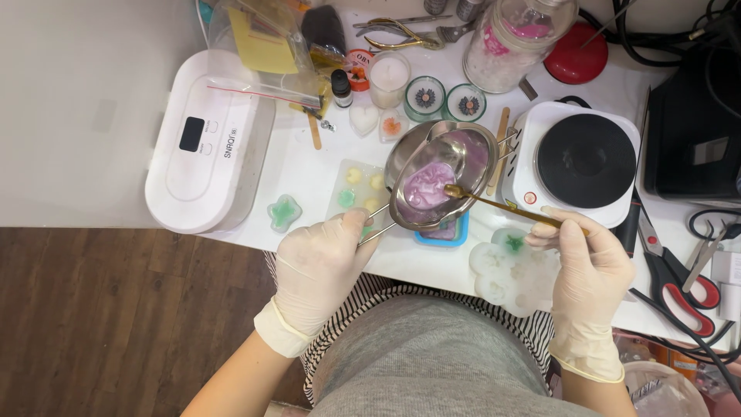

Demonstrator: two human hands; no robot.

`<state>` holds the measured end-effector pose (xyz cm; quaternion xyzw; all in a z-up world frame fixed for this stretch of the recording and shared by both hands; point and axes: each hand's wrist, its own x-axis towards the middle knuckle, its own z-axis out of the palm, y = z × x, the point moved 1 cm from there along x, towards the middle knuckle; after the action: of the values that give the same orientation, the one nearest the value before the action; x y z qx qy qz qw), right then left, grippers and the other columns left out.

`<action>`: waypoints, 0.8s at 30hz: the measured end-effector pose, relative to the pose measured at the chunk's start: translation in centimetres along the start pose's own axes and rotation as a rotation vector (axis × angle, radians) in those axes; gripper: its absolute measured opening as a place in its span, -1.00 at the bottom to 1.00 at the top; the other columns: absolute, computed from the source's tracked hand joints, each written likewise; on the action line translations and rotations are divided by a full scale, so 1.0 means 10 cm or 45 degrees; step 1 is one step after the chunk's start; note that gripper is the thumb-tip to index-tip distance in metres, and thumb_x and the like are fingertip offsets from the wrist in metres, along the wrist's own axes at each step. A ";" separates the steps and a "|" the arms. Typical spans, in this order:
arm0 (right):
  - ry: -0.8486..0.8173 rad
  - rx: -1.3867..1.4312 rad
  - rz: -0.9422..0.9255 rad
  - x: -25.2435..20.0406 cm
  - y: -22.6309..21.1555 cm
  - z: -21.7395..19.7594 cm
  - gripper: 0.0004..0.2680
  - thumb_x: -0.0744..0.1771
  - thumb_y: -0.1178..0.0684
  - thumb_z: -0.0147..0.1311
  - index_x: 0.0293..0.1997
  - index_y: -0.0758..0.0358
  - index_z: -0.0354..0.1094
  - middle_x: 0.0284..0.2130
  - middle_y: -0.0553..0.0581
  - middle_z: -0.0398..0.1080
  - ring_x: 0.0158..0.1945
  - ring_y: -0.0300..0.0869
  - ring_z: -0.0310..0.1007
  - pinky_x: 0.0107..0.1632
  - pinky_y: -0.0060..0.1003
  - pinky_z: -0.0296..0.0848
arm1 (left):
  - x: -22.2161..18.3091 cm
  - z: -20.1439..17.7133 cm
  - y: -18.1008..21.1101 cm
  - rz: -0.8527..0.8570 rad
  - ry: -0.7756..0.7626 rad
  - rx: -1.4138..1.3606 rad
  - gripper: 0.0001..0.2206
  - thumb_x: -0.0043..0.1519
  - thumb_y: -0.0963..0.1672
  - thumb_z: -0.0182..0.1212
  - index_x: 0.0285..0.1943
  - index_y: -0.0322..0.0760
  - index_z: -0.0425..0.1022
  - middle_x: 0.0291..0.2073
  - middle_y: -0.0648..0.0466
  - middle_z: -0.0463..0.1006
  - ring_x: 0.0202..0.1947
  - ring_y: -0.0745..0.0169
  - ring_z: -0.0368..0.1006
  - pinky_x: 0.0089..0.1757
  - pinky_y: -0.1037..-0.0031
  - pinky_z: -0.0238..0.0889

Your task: Melting wax, checking its temperature, and pouring it into molds to make candles.

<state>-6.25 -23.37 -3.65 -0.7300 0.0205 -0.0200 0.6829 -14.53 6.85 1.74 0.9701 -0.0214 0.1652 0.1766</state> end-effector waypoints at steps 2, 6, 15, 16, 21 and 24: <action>0.000 -0.016 -0.003 -0.01 0.00 -0.04 -0.85 0.48 0.18 -0.02 0.08 0.49 0.38 -0.23 0.24 0.51 -0.20 -0.12 0.56 -0.02 -0.28 0.56 | -0.06 0.07 -0.01 -0.001 0.017 -0.009 -0.64 0.06 -0.09 0.46 -0.07 -0.31 0.43 -0.44 0.03 0.58 -0.48 0.10 0.52 -0.45 0.31 0.29; 0.008 -0.072 -0.036 0.01 -0.04 -0.09 -0.85 0.49 0.18 -0.03 0.06 0.52 0.40 -0.23 0.24 0.51 -0.20 -0.11 0.56 -0.04 -0.29 0.56 | -0.06 0.10 -0.01 0.047 0.049 -0.015 -0.62 0.06 -0.09 0.45 -0.04 -0.33 0.43 -0.41 0.02 0.60 -0.46 0.11 0.52 -0.44 0.32 0.30; -0.015 -0.053 -0.014 0.01 -0.02 -0.13 -0.85 0.48 0.17 -0.01 0.05 0.51 0.40 -0.22 0.24 0.51 -0.20 -0.13 0.56 -0.05 -0.29 0.56 | -0.09 0.13 0.01 0.072 -0.005 0.024 -0.65 0.08 -0.07 0.46 -0.07 -0.29 0.45 -0.47 0.05 0.53 -0.48 0.10 0.50 -0.45 0.29 0.29; -0.015 -0.053 -0.013 0.02 -0.01 -0.13 -0.85 0.48 0.17 -0.01 0.05 0.51 0.40 -0.22 0.24 0.51 -0.20 -0.13 0.56 -0.05 -0.29 0.56 | -0.09 0.13 0.00 0.072 -0.006 0.024 -0.65 0.08 -0.07 0.46 -0.07 -0.29 0.45 -0.47 0.05 0.53 -0.48 0.10 0.50 -0.45 0.29 0.29; -0.038 -0.097 -0.063 0.02 -0.03 -0.15 -0.84 0.49 0.16 -0.01 0.07 0.51 0.41 -0.22 0.24 0.51 -0.19 -0.13 0.57 -0.03 -0.31 0.55 | -0.11 0.14 -0.01 0.141 0.091 0.077 -0.66 0.10 -0.06 0.45 -0.07 -0.26 0.45 -0.46 0.08 0.49 -0.49 0.14 0.49 -0.45 0.33 0.28; -0.022 -0.108 -0.070 0.02 -0.06 -0.13 -0.85 0.49 0.16 0.00 0.06 0.50 0.41 -0.23 0.24 0.51 -0.19 -0.12 0.57 -0.03 -0.31 0.56 | -0.12 0.16 -0.01 0.151 0.111 0.110 -0.66 0.10 -0.05 0.45 -0.07 -0.25 0.46 -0.47 0.09 0.48 -0.50 0.15 0.48 -0.46 0.34 0.27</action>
<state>-6.15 -24.68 -2.95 -0.7588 -0.0047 -0.0316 0.6506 -15.12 6.36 -0.14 0.9657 -0.0641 0.2181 0.1252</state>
